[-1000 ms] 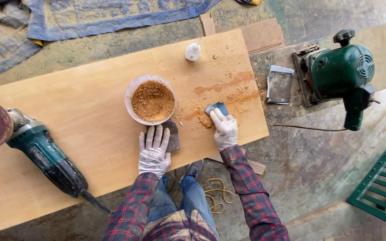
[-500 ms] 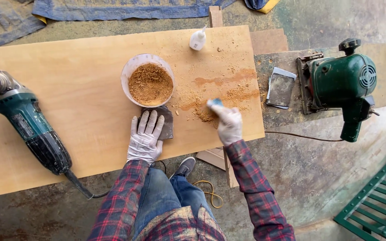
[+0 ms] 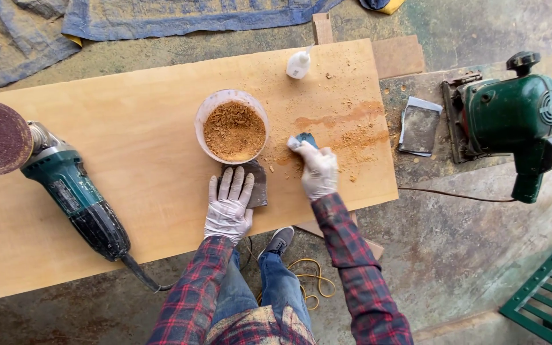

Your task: The person squeezes liquid from a plastic bottle onto a wooden board, then uses a small sponge to spread sawdust from a bowl over the wet spots, working the powder into the board's surface. They then pour the remaining sawdust back into the bowl and carry it away across the workshop.

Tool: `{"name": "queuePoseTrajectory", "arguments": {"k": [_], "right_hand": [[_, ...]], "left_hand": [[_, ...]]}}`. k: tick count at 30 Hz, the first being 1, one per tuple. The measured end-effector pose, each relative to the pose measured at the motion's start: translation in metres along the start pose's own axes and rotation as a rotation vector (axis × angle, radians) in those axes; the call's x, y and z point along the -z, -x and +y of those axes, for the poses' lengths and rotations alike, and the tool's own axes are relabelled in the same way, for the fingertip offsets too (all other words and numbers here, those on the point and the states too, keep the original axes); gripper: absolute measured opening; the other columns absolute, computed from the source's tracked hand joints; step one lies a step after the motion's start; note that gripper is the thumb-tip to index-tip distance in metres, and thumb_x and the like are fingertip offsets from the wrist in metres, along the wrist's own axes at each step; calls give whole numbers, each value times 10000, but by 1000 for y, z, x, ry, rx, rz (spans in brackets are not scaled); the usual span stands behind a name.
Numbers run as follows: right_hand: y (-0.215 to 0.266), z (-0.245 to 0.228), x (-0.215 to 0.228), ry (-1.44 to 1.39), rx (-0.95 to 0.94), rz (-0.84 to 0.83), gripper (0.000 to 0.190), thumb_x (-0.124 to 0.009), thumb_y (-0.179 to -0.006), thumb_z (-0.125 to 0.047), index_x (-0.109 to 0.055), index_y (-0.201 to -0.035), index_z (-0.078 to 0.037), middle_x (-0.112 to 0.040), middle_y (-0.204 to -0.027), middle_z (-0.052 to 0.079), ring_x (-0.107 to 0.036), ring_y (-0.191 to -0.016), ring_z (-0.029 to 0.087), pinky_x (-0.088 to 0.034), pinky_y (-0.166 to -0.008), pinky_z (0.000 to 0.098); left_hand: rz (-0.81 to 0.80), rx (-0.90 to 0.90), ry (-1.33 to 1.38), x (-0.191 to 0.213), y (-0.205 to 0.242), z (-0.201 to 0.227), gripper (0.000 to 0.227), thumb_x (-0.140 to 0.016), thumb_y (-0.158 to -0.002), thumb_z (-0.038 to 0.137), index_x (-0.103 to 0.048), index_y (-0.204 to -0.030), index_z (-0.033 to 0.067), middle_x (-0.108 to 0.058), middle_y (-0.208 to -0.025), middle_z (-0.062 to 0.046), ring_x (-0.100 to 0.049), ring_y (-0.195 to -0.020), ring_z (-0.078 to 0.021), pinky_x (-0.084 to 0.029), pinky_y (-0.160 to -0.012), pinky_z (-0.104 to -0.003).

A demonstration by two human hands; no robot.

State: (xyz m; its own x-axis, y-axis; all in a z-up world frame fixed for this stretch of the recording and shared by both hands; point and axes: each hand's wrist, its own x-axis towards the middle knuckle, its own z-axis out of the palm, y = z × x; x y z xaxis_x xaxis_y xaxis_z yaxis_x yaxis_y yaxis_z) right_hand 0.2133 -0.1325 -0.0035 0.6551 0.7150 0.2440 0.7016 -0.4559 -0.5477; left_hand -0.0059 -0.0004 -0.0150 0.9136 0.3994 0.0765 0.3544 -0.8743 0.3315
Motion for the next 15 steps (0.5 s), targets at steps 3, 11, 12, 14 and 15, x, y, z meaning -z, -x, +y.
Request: {"name": "queuePoseTrajectory", "arguments": {"k": [3,11,12,14,15], "right_hand": [[16,-11,-10,172,164,100,326,-603,-880,71,-706,-1117,-127,-750,-1061,89,-590,-705,227,-474,-704,365],[3,-13,-5,-89,67,78,414,-557,-924,136,-743,-1198,-113,-750,-1197,70,-653,-690,137,-498,-607,328],[9,-11,-17,84,73,54,356,-589,-930,123,-745,-1160,-100,-765,-1135,67,-601,-645,179,-474,-584,330],[16,-21,-20,260,77,37,298,-621,-936,109,-747,-1121,-87,-780,-1074,63,-549,-599,221,-451,-562,332],[22,-31,-11,204,159,75,343,-602,-858,86,-721,-1123,-96,-757,-1138,93,-578,-665,241,-467,-615,354]], "left_hand": [[3,-7,14,-1,0,-3,830,-688,-739,242,-451,-1525,121,-371,-1616,-163,-325,-1494,-361,-179,-1228,-620],[-3,-15,9,-7,2,-4,820,-665,-749,226,-439,-1530,117,-362,-1622,-156,-315,-1504,-363,-166,-1233,-626],[-12,-9,1,-6,3,-3,825,-659,-745,228,-435,-1531,115,-354,-1625,-161,-310,-1506,-366,-162,-1230,-627],[-16,-9,-8,-4,-1,-6,830,-653,-740,230,-430,-1532,113,-347,-1629,-166,-305,-1507,-368,-157,-1227,-627],[-19,-15,-7,-6,1,-5,826,-651,-753,236,-425,-1538,108,-340,-1632,-168,-298,-1512,-367,-153,-1230,-629]]}}
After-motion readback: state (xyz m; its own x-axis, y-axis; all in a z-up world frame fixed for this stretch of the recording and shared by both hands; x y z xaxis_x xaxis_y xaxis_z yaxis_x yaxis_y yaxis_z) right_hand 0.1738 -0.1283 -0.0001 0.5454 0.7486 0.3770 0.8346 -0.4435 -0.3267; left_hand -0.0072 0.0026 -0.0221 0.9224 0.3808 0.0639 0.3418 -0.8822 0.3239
